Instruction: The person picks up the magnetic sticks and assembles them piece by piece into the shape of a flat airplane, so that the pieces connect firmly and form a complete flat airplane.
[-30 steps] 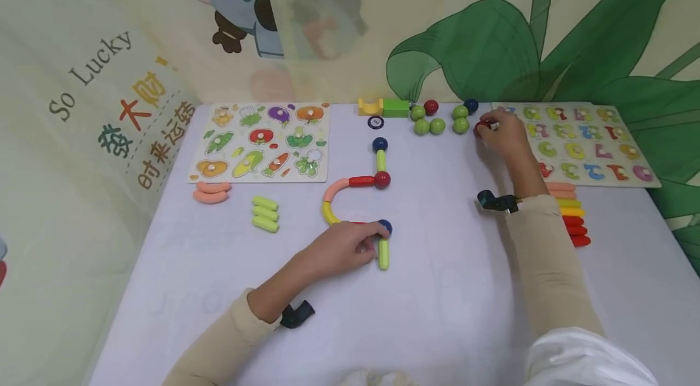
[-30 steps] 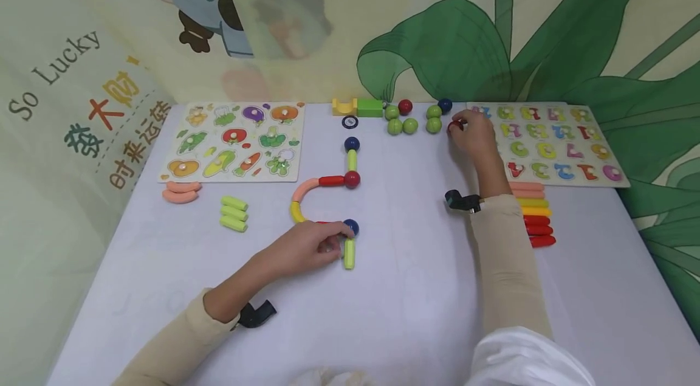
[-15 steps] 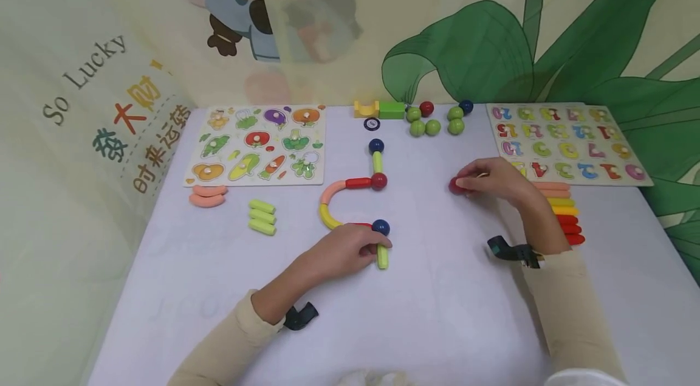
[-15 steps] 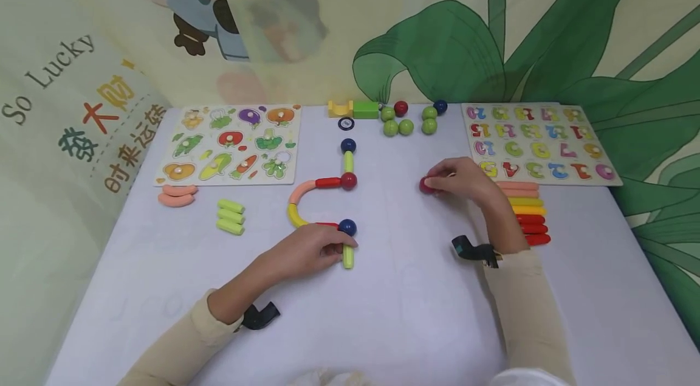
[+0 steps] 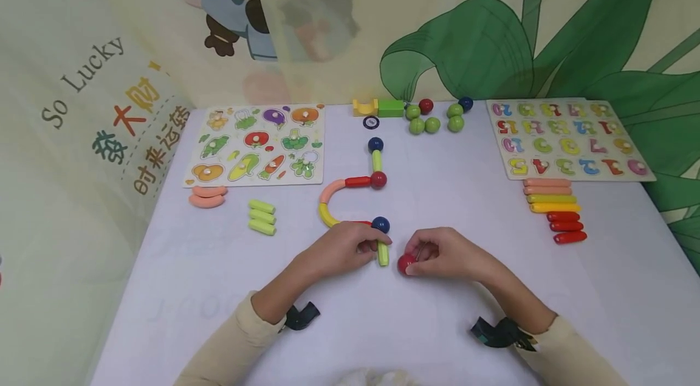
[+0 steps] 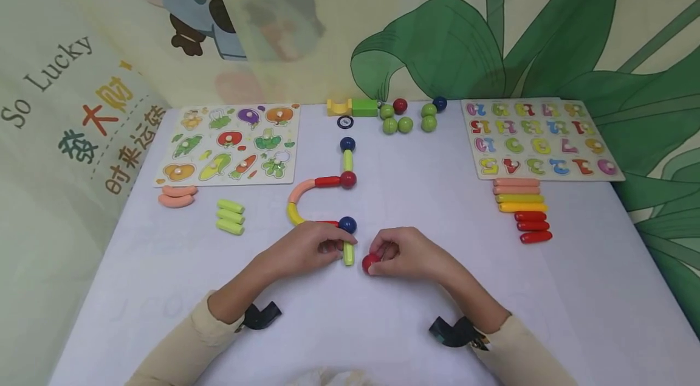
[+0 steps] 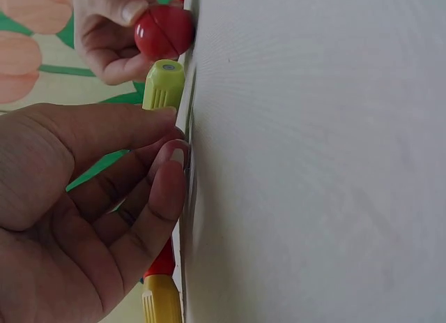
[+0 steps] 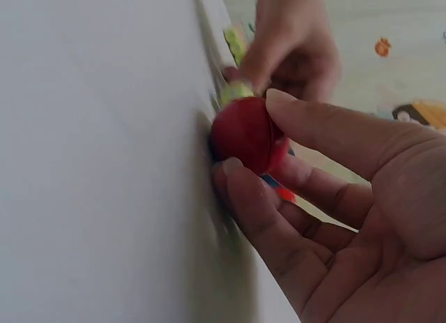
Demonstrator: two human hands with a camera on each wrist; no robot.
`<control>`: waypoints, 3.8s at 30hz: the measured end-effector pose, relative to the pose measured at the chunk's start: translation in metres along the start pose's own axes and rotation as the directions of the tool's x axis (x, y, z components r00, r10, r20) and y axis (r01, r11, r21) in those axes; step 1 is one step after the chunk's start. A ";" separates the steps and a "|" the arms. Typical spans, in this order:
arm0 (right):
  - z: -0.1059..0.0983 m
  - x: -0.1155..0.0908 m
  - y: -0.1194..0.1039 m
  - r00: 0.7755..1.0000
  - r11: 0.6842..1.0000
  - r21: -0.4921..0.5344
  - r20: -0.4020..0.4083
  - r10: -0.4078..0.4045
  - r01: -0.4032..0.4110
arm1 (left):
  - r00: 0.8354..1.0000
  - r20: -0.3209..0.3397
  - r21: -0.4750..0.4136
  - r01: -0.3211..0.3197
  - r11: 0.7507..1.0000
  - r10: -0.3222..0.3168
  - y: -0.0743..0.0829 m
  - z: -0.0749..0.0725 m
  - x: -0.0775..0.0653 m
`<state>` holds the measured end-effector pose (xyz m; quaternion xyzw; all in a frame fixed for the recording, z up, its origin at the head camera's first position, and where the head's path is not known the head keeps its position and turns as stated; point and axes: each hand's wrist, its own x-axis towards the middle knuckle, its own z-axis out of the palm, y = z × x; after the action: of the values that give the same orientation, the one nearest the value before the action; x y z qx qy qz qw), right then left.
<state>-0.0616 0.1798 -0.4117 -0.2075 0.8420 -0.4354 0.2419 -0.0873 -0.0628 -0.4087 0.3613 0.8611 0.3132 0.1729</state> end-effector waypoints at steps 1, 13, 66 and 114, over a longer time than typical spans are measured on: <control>0.005 -0.001 -0.002 1.000 1.000 0.006 0.000 -0.002 0.002 | 1.000 -0.001 -0.005 -0.002 1.000 0.002 0.000 0.000 0.000; 0.030 0.000 -0.012 0.993 0.993 -0.074 -0.068 -0.099 0.094 | 1.000 -0.004 -0.001 -0.021 1.000 0.021 -0.001 -0.001 0.000; 0.068 0.234 -0.133 0.817 0.549 -0.620 0.525 -0.241 0.560 | 0.758 -0.444 0.164 0.593 0.788 -0.478 -0.075 -0.067 -0.166; 0.043 0.246 -0.120 0.909 0.759 -0.526 0.359 -0.211 0.384 | 0.818 -0.422 0.173 0.496 0.851 -0.391 -0.064 -0.062 -0.142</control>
<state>-0.2154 -0.0493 -0.3892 -0.4630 0.8476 -0.1538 0.2087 -0.0565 -0.2268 -0.3952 0.1032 0.9733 0.2039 0.0235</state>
